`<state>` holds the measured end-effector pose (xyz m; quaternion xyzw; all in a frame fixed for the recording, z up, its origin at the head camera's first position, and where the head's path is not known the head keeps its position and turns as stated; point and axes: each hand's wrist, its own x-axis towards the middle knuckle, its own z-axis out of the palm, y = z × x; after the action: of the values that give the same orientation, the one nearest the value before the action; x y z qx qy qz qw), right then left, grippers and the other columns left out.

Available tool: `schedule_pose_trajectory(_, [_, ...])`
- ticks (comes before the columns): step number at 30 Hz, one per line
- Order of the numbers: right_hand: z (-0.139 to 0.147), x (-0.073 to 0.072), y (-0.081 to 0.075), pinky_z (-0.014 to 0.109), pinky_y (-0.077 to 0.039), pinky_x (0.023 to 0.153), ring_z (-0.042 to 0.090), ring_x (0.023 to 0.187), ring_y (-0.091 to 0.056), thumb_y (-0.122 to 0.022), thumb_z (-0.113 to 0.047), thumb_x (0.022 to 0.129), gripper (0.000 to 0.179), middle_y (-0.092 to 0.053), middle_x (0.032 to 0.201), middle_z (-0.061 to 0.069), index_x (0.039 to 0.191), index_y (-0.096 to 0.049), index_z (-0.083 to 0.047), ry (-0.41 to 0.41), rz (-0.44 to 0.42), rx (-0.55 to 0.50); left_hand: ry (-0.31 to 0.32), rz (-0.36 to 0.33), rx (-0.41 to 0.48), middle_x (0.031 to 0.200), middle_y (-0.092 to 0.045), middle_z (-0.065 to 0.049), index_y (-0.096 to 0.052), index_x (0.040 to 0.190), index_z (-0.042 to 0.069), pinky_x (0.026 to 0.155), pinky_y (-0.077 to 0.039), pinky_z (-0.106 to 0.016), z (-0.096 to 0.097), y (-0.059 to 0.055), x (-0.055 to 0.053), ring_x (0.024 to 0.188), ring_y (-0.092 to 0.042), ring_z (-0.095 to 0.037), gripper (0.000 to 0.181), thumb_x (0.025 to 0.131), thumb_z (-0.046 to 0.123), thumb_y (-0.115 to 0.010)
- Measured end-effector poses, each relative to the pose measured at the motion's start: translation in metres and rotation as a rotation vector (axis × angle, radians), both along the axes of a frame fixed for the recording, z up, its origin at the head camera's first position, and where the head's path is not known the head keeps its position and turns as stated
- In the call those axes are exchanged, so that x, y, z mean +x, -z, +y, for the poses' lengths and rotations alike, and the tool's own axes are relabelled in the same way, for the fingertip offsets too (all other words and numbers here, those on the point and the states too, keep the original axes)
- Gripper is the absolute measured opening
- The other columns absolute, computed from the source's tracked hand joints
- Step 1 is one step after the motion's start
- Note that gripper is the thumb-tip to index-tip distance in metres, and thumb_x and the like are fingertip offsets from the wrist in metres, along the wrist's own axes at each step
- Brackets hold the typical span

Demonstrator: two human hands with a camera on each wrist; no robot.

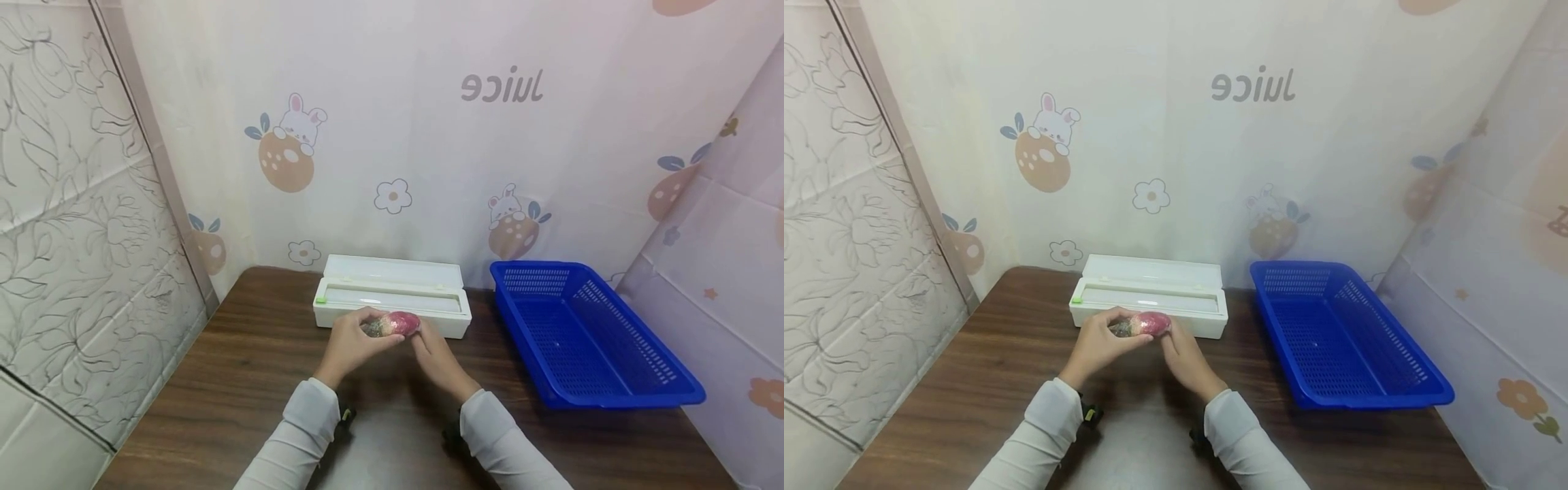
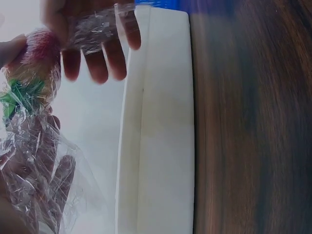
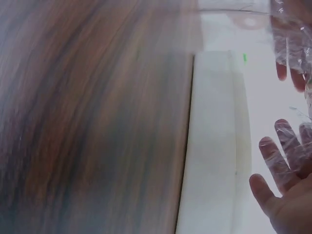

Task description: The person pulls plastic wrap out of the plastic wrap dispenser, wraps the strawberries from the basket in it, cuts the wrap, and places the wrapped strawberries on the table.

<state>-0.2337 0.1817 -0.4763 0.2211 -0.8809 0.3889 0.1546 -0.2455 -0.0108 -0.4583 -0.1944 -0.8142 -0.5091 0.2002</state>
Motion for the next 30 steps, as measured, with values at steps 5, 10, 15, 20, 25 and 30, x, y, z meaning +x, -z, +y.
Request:
schedule_pose_trajectory(5, [-0.005,0.003,-0.004,0.049,-0.040,0.101,0.014,0.120,-0.044,-0.033,-0.029,0.102,0.039,-0.051,0.134,0.005,0.136,-0.044,-0.014,-0.017,-0.135,-0.128,0.003,-0.021,0.050,0.088,-0.069,0.011,-0.069,0.090,0.028,0.067,-0.053,-0.031,0.000,-0.001,0.000,0.080,-0.059,-0.005,0.044,0.058,0.055,-0.081])
schedule_pose_trajectory(10, [-0.008,0.002,-0.003,0.044,-0.050,0.084,0.012,0.096,-0.054,-0.035,-0.021,0.101,0.032,-0.061,0.105,0.006,0.124,-0.054,-0.009,0.008,-0.091,-0.049,0.006,-0.046,0.070,0.088,-0.069,0.012,-0.069,0.092,0.028,0.066,-0.054,-0.031,0.001,-0.002,0.002,0.079,-0.059,-0.005,0.044,0.059,0.055,-0.081])
schedule_pose_trajectory(15, [-0.011,0.000,-0.002,0.042,-0.050,0.082,0.013,0.091,-0.054,-0.037,-0.017,0.099,0.030,-0.061,0.099,0.005,0.120,-0.055,-0.006,0.014,-0.027,0.054,0.006,-0.040,0.081,0.087,-0.069,0.010,-0.070,0.093,0.026,0.063,-0.054,-0.029,0.004,-0.001,0.004,0.076,-0.058,-0.005,0.043,0.061,0.053,-0.081])
schedule_pose_trajectory(20, [-0.012,0.000,-0.001,0.041,-0.051,0.081,0.013,0.088,-0.053,-0.035,-0.025,0.100,0.037,-0.060,0.097,0.007,0.127,-0.052,-0.005,-0.021,-0.046,0.140,0.017,0.018,0.069,0.089,-0.070,0.008,-0.069,0.094,0.024,0.062,-0.054,-0.028,0.008,0.002,0.005,0.077,-0.059,-0.005,0.043,0.063,0.052,-0.080])
schedule_pose_trajectory(25, [-0.010,0.002,-0.001,0.041,-0.050,0.087,0.011,0.098,-0.054,-0.034,-0.029,0.101,0.039,-0.061,0.111,0.004,0.127,-0.053,-0.006,-0.083,-0.141,0.096,0.009,0.057,0.052,0.092,-0.070,0.007,-0.069,0.097,0.024,0.062,-0.053,-0.029,0.011,0.004,0.005,0.077,-0.058,-0.006,0.044,0.065,0.051,-0.079])
schedule_pose_trajectory(30, [-0.009,0.000,0.000,0.037,-0.053,0.070,0.009,0.076,-0.055,-0.035,-0.027,0.102,0.033,-0.065,0.086,0.002,0.099,-0.064,-0.012,-0.081,-0.083,0.118,0.009,0.059,0.044,0.094,-0.070,0.007,-0.068,0.099,0.024,0.065,-0.052,-0.031,0.013,0.003,0.007,0.079,-0.057,-0.005,0.043,0.066,0.050,-0.078])
